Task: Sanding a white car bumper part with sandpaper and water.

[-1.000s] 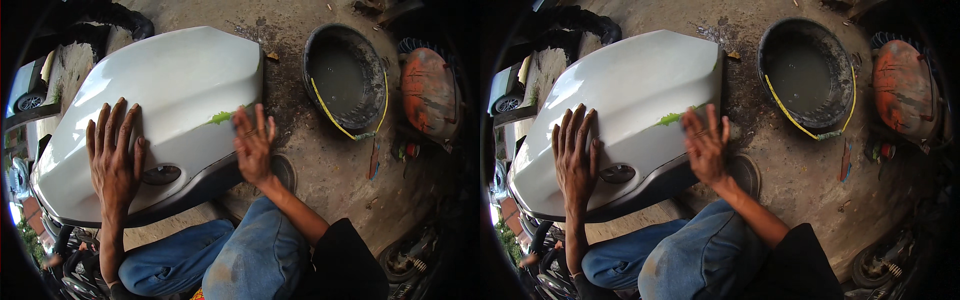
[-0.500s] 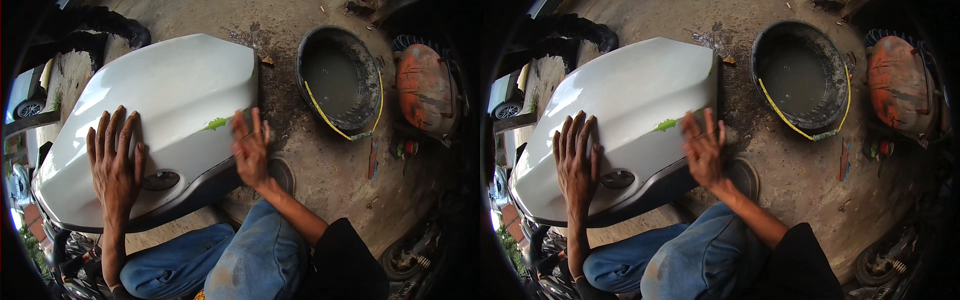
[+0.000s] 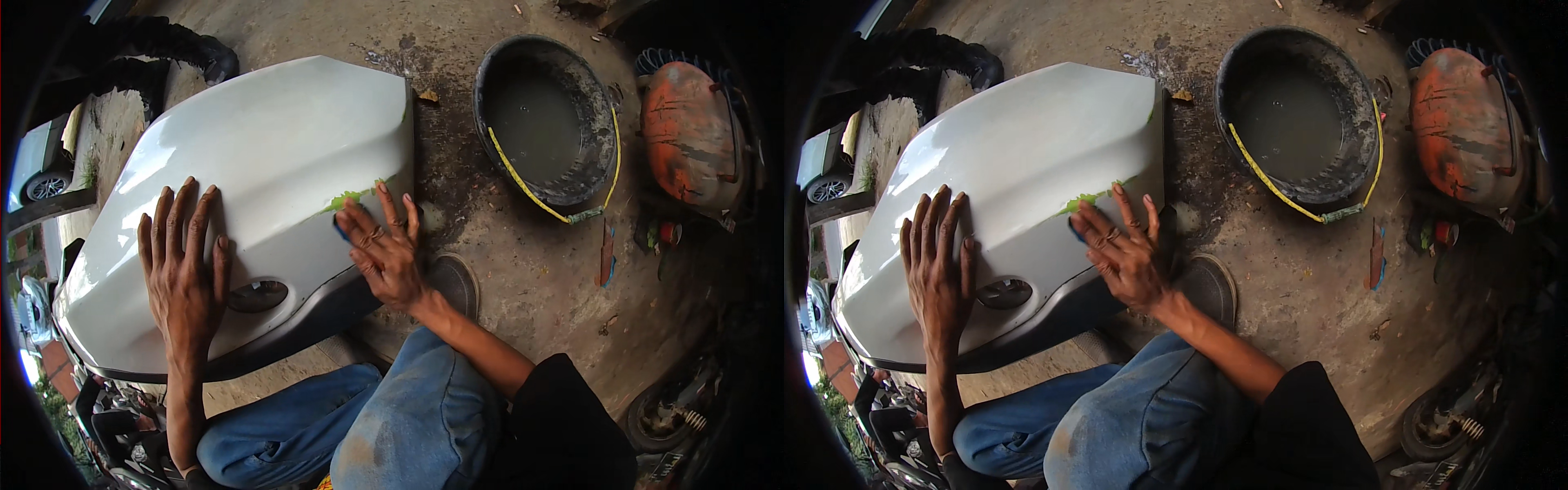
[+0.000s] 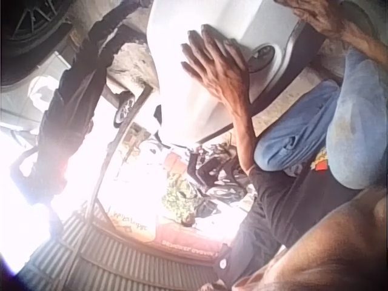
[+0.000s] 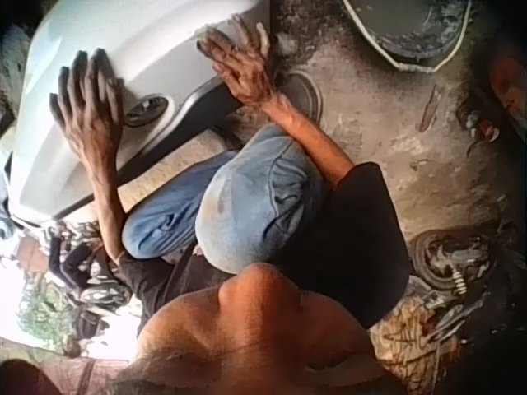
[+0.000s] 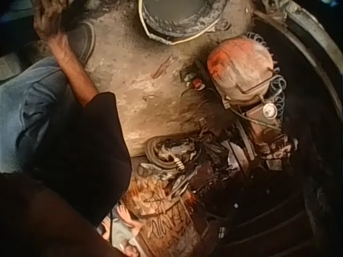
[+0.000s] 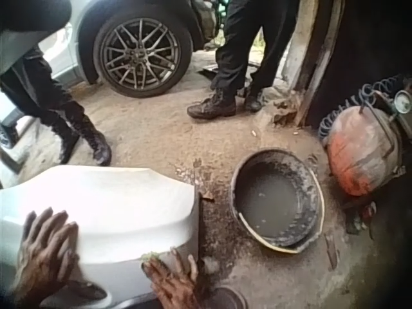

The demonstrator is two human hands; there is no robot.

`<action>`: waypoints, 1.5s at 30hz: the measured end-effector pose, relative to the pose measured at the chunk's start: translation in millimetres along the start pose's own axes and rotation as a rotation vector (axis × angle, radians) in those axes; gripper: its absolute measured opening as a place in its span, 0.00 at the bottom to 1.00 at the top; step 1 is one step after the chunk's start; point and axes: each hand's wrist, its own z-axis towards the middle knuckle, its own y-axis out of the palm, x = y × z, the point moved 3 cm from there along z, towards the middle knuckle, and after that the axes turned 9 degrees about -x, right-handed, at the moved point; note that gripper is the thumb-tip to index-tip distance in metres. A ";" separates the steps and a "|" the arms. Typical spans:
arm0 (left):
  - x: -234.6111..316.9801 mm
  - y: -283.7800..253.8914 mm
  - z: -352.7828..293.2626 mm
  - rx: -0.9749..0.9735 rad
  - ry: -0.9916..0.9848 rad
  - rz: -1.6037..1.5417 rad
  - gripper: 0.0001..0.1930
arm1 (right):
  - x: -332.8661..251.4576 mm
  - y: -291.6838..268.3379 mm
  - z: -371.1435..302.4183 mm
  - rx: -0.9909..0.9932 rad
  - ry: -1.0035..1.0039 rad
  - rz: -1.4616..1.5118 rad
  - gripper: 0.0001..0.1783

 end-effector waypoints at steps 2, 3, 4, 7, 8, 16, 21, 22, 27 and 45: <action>0.7 1.4 -0.1 0.010 0.010 -0.003 0.30 | 18.0 -3.1 -0.6 0.084 0.046 0.057 0.28; 0.0 3.8 -2.3 0.003 0.012 0.003 0.30 | 25.6 -3.8 -0.3 0.087 0.041 0.066 0.28; 0.8 3.9 -1.8 -0.004 0.005 0.004 0.30 | 37.9 -4.8 -0.3 0.125 0.197 0.189 0.28; 1.4 4.4 -1.0 -0.003 0.005 0.019 0.30 | 36.4 -1.1 0.1 0.158 0.342 0.264 0.29; 4.0 5.3 2.0 0.002 0.011 0.005 0.30 | 25.2 -0.6 2.4 0.133 0.208 0.173 0.29; 5.3 3.6 -0.4 0.010 0.016 -0.007 0.29 | 46.7 -10.9 -4.8 0.103 0.249 0.169 0.29; 1.0 -0.4 1.3 -0.001 0.010 0.007 0.30 | -10.3 -11.2 13.6 -0.052 0.040 0.029 0.29; 1.2 1.6 0.6 -0.001 0.010 0.003 0.30 | -10.6 -12.0 12.5 -0.057 0.041 -0.002 0.29; 4.0 3.0 -1.4 -0.004 0.011 -0.002 0.30 | 38.0 -20.3 5.9 0.119 0.352 0.154 0.28; 2.9 -8.0 -0.6 0.027 0.024 -0.032 0.29 | 5.0 -36.7 26.3 0.110 0.165 0.052 0.24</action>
